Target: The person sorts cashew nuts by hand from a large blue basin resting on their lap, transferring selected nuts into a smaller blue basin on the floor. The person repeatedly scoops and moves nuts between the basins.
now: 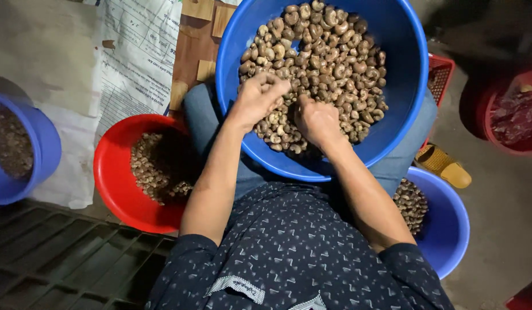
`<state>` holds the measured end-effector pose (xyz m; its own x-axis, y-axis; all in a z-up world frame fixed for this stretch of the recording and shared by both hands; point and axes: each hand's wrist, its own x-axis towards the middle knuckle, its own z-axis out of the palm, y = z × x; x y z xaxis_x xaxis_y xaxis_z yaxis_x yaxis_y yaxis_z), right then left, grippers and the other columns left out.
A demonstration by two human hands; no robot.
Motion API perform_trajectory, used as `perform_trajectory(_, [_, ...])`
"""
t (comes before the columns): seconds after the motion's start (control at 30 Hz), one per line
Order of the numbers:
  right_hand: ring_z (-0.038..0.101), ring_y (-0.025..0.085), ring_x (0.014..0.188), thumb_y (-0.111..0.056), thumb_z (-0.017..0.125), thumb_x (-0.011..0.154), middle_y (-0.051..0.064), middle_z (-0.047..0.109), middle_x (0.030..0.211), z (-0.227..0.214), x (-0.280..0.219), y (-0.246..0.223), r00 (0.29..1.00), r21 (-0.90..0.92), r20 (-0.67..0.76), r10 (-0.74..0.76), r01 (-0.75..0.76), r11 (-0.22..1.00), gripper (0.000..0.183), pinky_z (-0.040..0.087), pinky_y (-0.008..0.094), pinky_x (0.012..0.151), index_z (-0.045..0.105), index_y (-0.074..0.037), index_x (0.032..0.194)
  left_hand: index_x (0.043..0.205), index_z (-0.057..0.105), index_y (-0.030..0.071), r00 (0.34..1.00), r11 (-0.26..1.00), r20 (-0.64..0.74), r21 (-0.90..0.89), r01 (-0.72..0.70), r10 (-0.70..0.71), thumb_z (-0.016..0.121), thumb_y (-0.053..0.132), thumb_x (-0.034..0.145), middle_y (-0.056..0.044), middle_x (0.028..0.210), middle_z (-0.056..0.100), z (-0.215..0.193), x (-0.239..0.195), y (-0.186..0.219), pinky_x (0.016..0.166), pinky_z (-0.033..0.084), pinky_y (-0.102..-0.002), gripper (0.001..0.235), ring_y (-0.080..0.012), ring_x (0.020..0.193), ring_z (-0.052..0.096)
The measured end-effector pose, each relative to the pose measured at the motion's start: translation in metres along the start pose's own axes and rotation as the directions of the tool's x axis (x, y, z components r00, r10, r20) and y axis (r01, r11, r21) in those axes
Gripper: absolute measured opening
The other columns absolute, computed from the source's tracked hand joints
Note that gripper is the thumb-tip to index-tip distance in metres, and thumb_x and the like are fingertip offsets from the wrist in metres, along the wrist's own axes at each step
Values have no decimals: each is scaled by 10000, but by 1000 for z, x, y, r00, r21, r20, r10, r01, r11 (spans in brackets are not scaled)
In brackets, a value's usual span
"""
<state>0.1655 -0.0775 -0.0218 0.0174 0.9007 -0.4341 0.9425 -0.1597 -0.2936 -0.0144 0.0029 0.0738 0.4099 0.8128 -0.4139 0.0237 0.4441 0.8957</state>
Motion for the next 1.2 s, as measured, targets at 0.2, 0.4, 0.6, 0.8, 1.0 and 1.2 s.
perform_trajectory(0.2, [715,504,870,-335,575,946,189,733,844,-46,-16,-14,998,116,-55,-10,16,993,332,545,623,772,558,-138,1213,963,628,57,999,959,-21,-282,33,-41,623,143,934,-105,780,631,-10,-1,-1,358,411,-208,91,-174,596,650])
perform_trajectory(0.4, [719,436,896,-368,668,918,111,744,901,-37,-11,-46,974,46,-98,-203,208,977,414,556,602,798,525,-195,1266,901,647,36,990,965,-143,-260,-40,3,740,251,964,-119,742,607,-10,6,-14,294,380,-193,243,-167,514,638])
perform_trajectory(0.6, [753,392,899,-228,545,936,128,773,899,-22,6,-45,976,4,15,-219,219,976,433,524,558,847,420,-142,1342,1058,700,-11,982,995,-161,52,-89,97,667,130,963,-147,740,680,-15,19,-46,369,506,-214,173,-151,532,670])
perform_trajectory(0.8, [680,550,932,-292,628,1027,303,705,930,-45,-1,-8,982,450,-185,-40,121,885,284,522,641,796,557,-41,1137,960,788,124,980,830,-47,541,-137,193,679,188,946,-131,777,736,-14,18,-56,505,566,-364,127,-252,669,723])
perform_trajectory(1.0, [678,289,920,-197,659,1051,178,707,949,-60,-14,48,968,725,-242,69,133,676,169,541,455,830,664,-38,1107,1069,594,58,1000,253,22,967,-21,-2,642,195,955,-230,953,726,-4,20,-81,778,584,-607,185,-451,943,718])
perform_trajectory(1.2, [700,487,944,-267,675,1010,226,749,972,-90,-47,2,991,394,-117,-68,109,913,217,533,614,809,689,-113,1161,1149,585,96,998,191,20,982,-8,-62,666,277,947,-212,1018,733,-3,34,-104,829,573,-629,283,-466,982,710])
